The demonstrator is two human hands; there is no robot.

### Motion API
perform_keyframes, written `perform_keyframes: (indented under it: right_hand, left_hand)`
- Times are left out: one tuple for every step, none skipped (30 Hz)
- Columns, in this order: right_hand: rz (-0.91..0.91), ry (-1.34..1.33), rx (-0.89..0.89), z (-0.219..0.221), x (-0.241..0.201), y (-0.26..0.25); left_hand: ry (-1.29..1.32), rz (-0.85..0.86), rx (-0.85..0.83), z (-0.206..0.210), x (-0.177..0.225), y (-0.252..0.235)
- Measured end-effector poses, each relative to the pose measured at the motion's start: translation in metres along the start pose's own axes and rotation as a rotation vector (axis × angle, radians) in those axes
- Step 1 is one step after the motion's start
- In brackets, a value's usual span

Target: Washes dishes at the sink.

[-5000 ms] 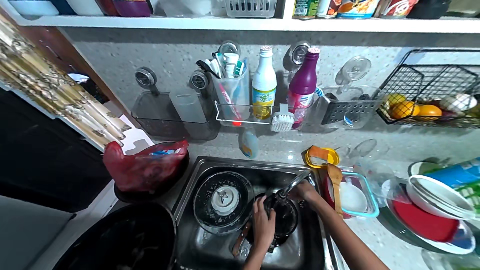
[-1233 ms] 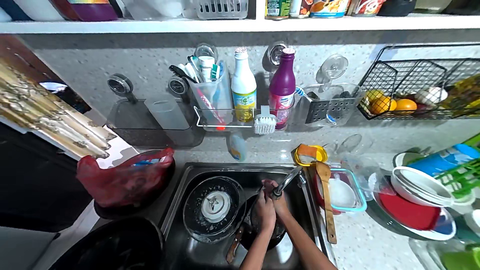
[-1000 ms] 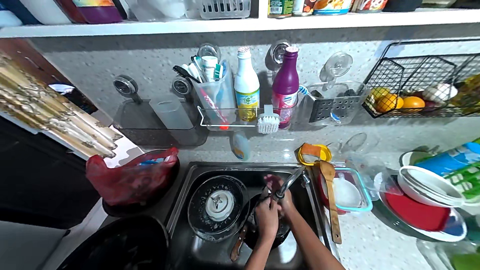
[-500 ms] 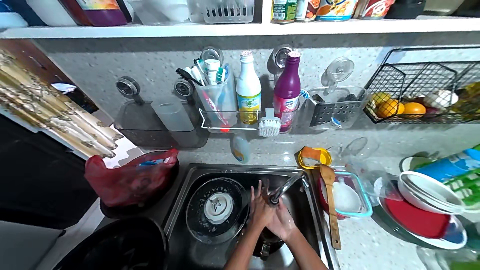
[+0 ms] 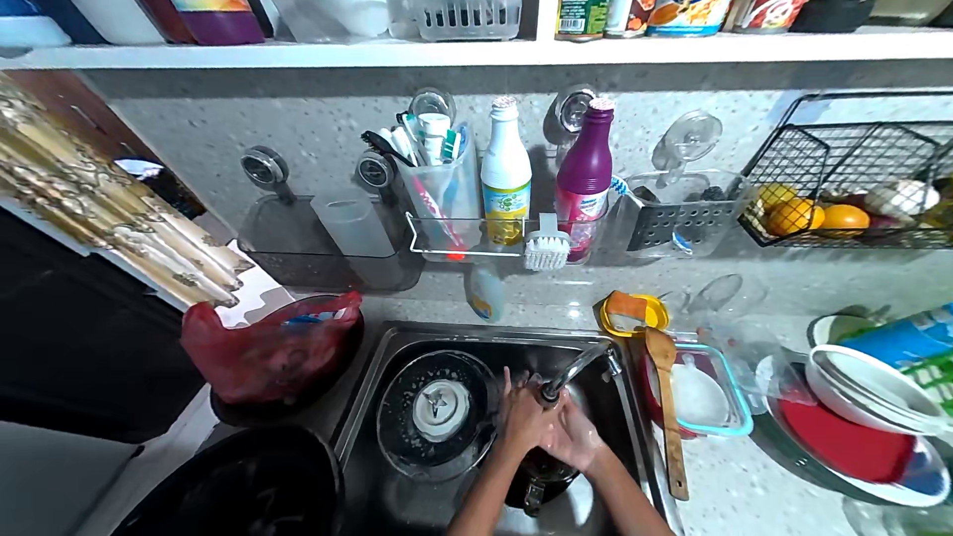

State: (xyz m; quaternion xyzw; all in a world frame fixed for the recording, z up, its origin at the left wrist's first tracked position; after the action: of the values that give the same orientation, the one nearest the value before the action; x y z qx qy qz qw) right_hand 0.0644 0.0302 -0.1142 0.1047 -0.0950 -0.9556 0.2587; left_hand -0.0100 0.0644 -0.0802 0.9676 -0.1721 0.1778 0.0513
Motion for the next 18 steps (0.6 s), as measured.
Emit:
perform_keyframes:
  right_hand:
    - [-0.024,0.079,0.245,0.0,-0.005,0.005]
    - [-0.031,0.156,0.391,0.0,-0.011,0.009]
    - [-0.04,0.209,0.458,-0.001,-0.016,0.012]
    - [-0.053,0.232,0.475,-0.001,-0.018,0.013]
    - [-0.073,0.234,0.476,-0.001,-0.019,0.013]
    - [-0.107,0.232,0.486,0.0,-0.018,0.012]
    - [-0.145,0.237,0.501,0.001,-0.017,0.01]
    - [-0.173,0.251,0.515,0.0,-0.016,0.008]
    - [-0.193,0.288,0.54,0.001,-0.016,0.007]
    - [-0.2,0.344,0.575,0.003,-0.017,0.009]
    - [-0.206,0.399,0.61,0.007,-0.019,0.013]
    - [-0.207,0.432,0.629,0.011,-0.024,0.016]
    - [-0.2,0.441,0.624,0.015,-0.03,0.017]
    - [-0.171,0.443,0.608,0.016,-0.035,0.017]
    - [-0.127,0.446,0.588,0.018,-0.04,0.018]
    - [-0.083,0.442,0.576,0.019,-0.045,0.019]
    - [-0.059,0.443,0.573,0.021,-0.048,0.02]
    - [-0.056,0.459,0.566,0.025,-0.053,0.02]
  left_hand:
    - [0.035,-0.029,-0.112,-0.004,-0.003,-0.001]
    - [0.058,-0.06,-0.239,-0.007,-0.003,0.0]
    - [0.091,-0.075,-0.313,-0.01,-0.002,0.001]
    - [0.129,-0.084,-0.31,-0.011,-0.001,0.002]
    - [0.182,-0.089,-0.251,-0.011,0.0,0.003]
    - [0.258,-0.096,-0.156,-0.011,0.0,0.005]
    - [0.35,-0.118,-0.054,-0.01,-0.002,0.008]
    - [0.447,-0.15,0.021,-0.007,-0.005,0.012]
    - [0.535,-0.179,0.065,-0.004,-0.01,0.016]
    - [0.601,-0.203,0.084,0.001,-0.013,0.02]
    - [0.664,-0.218,0.098,0.004,-0.015,0.025]
    - [0.754,-0.229,0.112,0.008,-0.015,0.029]
    - [0.882,-0.247,0.095,0.01,-0.014,0.032]
    - [1.031,-0.291,0.027,0.012,-0.012,0.036]
    - [1.156,-0.351,-0.084,0.016,-0.009,0.04]
    - [1.242,-0.397,-0.206,0.02,-0.005,0.043]
    - [1.307,-0.427,-0.313,0.023,0.0,0.044]
    - [1.373,-0.454,-0.369,0.027,0.003,0.043]
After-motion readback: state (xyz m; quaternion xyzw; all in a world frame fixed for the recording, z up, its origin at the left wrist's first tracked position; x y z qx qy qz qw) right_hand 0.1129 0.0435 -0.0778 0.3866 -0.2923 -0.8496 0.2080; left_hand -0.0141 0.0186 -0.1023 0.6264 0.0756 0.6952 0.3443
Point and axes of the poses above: each hand's wrist, its own y-axis away from the middle knuckle, its own z-axis out of the palm, x = y × z, the point moved 6 cm from there along -y, towards the middle knuckle, and after that the axes turned 15 degrees about -y, right-handed, at the moved point
